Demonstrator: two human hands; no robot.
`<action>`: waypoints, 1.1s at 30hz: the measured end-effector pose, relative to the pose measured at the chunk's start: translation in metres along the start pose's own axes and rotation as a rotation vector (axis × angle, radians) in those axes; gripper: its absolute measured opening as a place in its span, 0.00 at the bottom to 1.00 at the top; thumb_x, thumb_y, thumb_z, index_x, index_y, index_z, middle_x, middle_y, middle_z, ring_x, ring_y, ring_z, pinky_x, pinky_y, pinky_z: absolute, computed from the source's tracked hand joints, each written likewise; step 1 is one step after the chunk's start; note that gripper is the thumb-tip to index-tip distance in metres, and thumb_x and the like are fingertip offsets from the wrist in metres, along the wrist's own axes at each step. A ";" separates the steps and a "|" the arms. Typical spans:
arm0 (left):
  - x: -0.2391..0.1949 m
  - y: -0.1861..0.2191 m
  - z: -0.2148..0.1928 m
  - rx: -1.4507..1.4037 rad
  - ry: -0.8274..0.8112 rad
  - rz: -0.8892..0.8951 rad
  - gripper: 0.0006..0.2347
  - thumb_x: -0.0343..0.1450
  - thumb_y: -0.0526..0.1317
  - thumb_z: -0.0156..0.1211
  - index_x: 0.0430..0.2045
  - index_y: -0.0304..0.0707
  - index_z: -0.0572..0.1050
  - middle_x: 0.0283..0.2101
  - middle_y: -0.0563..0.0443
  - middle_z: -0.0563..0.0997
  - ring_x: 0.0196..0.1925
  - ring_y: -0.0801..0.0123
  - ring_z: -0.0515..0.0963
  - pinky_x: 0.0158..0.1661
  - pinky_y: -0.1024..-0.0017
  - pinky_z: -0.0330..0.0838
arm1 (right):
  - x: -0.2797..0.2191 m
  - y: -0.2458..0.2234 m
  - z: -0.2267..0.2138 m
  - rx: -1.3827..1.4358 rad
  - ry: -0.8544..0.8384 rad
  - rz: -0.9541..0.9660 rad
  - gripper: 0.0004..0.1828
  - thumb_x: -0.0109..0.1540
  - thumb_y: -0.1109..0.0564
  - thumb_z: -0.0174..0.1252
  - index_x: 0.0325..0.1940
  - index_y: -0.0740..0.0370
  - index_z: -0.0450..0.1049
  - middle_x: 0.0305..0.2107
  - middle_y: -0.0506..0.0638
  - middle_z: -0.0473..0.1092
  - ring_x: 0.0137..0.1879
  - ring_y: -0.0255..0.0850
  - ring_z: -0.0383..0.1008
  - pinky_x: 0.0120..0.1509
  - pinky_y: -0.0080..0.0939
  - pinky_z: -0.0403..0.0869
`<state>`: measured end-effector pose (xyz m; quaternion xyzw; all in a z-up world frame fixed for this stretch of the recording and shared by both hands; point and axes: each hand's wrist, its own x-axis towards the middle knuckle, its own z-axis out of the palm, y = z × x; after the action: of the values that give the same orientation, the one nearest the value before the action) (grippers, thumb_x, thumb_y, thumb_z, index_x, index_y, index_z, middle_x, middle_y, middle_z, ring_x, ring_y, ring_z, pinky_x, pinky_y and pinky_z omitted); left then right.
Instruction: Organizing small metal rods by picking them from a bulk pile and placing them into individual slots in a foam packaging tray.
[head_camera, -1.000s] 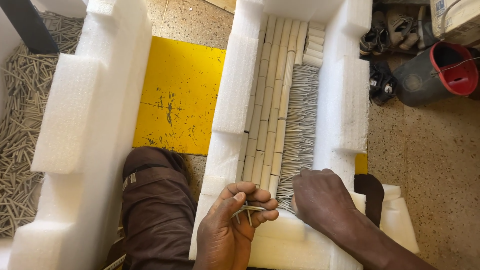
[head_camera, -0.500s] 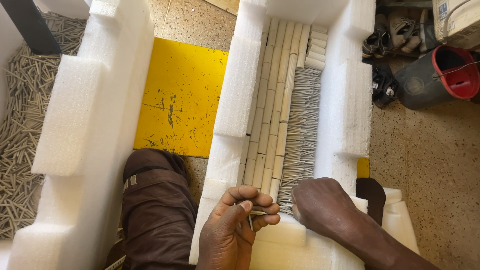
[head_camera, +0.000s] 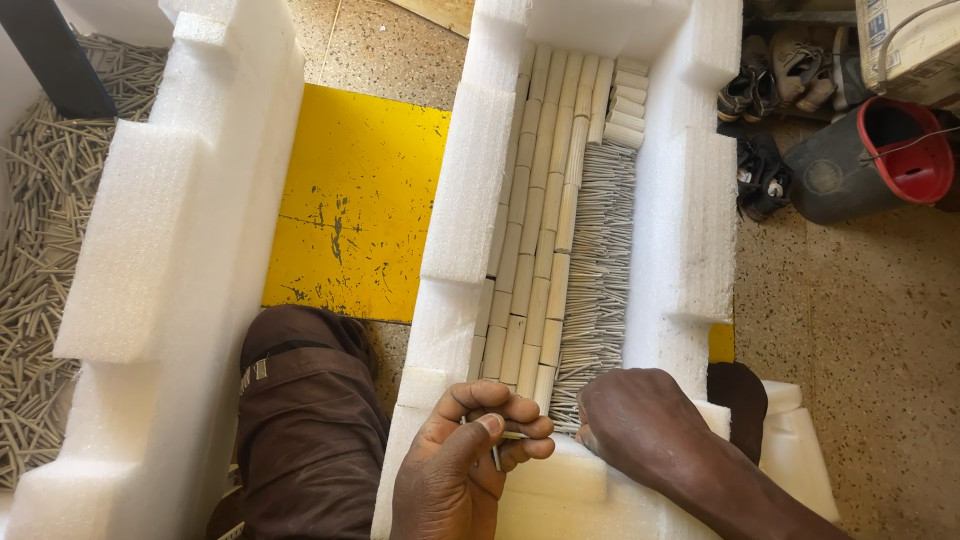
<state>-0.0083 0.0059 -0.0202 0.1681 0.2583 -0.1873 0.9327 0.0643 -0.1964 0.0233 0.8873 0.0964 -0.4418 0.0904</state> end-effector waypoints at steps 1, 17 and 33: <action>0.000 0.000 -0.001 0.001 -0.001 0.001 0.12 0.73 0.25 0.51 0.51 0.22 0.71 0.43 0.25 0.80 0.47 0.39 0.84 0.48 0.49 0.81 | -0.001 0.000 -0.002 0.000 0.001 0.000 0.10 0.62 0.46 0.64 0.37 0.51 0.85 0.31 0.48 0.79 0.30 0.42 0.78 0.40 0.46 0.78; 0.001 -0.001 -0.002 0.025 -0.029 0.024 0.12 0.72 0.24 0.51 0.50 0.23 0.71 0.44 0.25 0.80 0.47 0.40 0.84 0.48 0.49 0.82 | -0.004 -0.003 -0.012 0.161 0.041 0.002 0.10 0.61 0.43 0.69 0.37 0.49 0.84 0.30 0.46 0.79 0.33 0.39 0.80 0.43 0.42 0.79; -0.010 0.011 0.029 -0.011 0.049 0.026 0.26 0.80 0.48 0.32 0.56 0.17 0.71 0.54 0.16 0.82 0.55 0.34 0.85 0.55 0.46 0.82 | -0.052 -0.008 -0.034 0.497 0.658 -0.099 0.11 0.62 0.43 0.63 0.39 0.47 0.86 0.30 0.38 0.80 0.23 0.34 0.77 0.28 0.40 0.74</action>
<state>0.0013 0.0063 0.0111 0.1708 0.2799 -0.1695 0.9294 0.0575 -0.1848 0.0843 0.9703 0.0529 -0.1480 -0.1837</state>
